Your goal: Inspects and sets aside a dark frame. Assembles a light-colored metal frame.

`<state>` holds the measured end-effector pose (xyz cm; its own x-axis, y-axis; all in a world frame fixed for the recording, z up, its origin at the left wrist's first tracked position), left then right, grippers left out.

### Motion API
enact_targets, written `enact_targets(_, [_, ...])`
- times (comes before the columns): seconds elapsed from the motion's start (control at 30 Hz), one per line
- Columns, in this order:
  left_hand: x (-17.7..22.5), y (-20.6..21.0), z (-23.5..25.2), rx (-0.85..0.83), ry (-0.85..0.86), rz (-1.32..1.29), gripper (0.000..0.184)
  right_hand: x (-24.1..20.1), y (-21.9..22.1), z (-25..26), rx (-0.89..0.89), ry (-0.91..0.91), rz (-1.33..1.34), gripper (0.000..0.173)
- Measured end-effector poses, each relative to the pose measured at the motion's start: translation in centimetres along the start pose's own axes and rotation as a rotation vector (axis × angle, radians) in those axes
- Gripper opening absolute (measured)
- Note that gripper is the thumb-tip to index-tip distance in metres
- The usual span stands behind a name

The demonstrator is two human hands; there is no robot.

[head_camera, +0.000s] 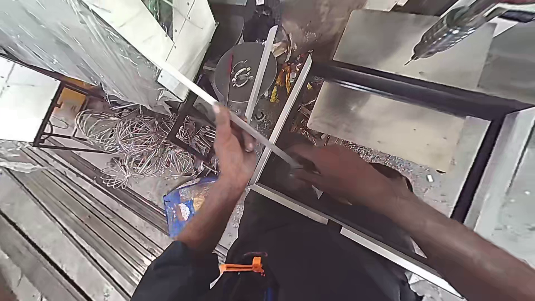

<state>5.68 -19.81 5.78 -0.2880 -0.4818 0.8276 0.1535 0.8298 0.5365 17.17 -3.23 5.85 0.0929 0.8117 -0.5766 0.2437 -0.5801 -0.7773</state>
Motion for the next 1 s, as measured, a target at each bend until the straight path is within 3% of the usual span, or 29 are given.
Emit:
enact_targets(0.07, [-1.6, 1.1, 0.4, -0.032, 0.055, 0.122, 0.044, 1.7, -0.6, -2.2, 0.196, 0.059, -0.074, 0.026])
enact_targets(0.17, [-3.8, 1.1, 2.0, -0.279, 0.311, 0.627, 0.025, 6.0, -1.3, -6.4, 0.401, 0.267, -0.033, 0.034])
enact_targets(0.23, [-5.2, 1.0, 3.8, -0.442, 0.382, 1.018, 0.046, 8.9, -2.0, -9.4, 0.605, 0.33, 0.004, 0.041])
enact_targets(0.3, [-6.3, 1.5, 5.6, -0.49, 0.406, 1.317, 0.067, 11.4, -2.9, -12.5, 0.775, 0.397, -0.072, 0.044])
enact_targets(0.43, [-8.0, 2.8, 10.4, -0.46, 0.122, 1.669, 0.087, 15.6, -3.8, -17.1, 0.847, 0.531, -0.118, 0.041])
enact_targets(0.6, [-10.8, 5.3, 14.6, -0.52, -0.06, 1.717, 0.082, 19.0, -5.8, -18.8, 0.819, 0.604, -0.171, 0.036])
enact_targets(0.73, [-12.7, 4.4, 15.6, -0.548, -0.144, 1.664, 0.073, 21.0, -6.8, -17.7, 0.78, 0.603, -0.212, 0.036])
enact_targets(1.0, [-15.0, 2.3, 15.9, -0.545, -0.031, 1.42, 0.062, 23.4, -8.7, -12.6, 0.677, 0.551, -0.227, 0.033])
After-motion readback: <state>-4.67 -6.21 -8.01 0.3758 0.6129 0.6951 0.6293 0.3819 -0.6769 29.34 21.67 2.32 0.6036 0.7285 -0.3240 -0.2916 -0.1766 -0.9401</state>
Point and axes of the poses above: each hand's wrist, its own z-axis towards the middle knuckle, its own y-axis out of the palm, x = y × z, the point moved 5 cm from there along z, towards the middle knuckle, and after that the axes turned 4 degrees about y, right-handed, at the moved point
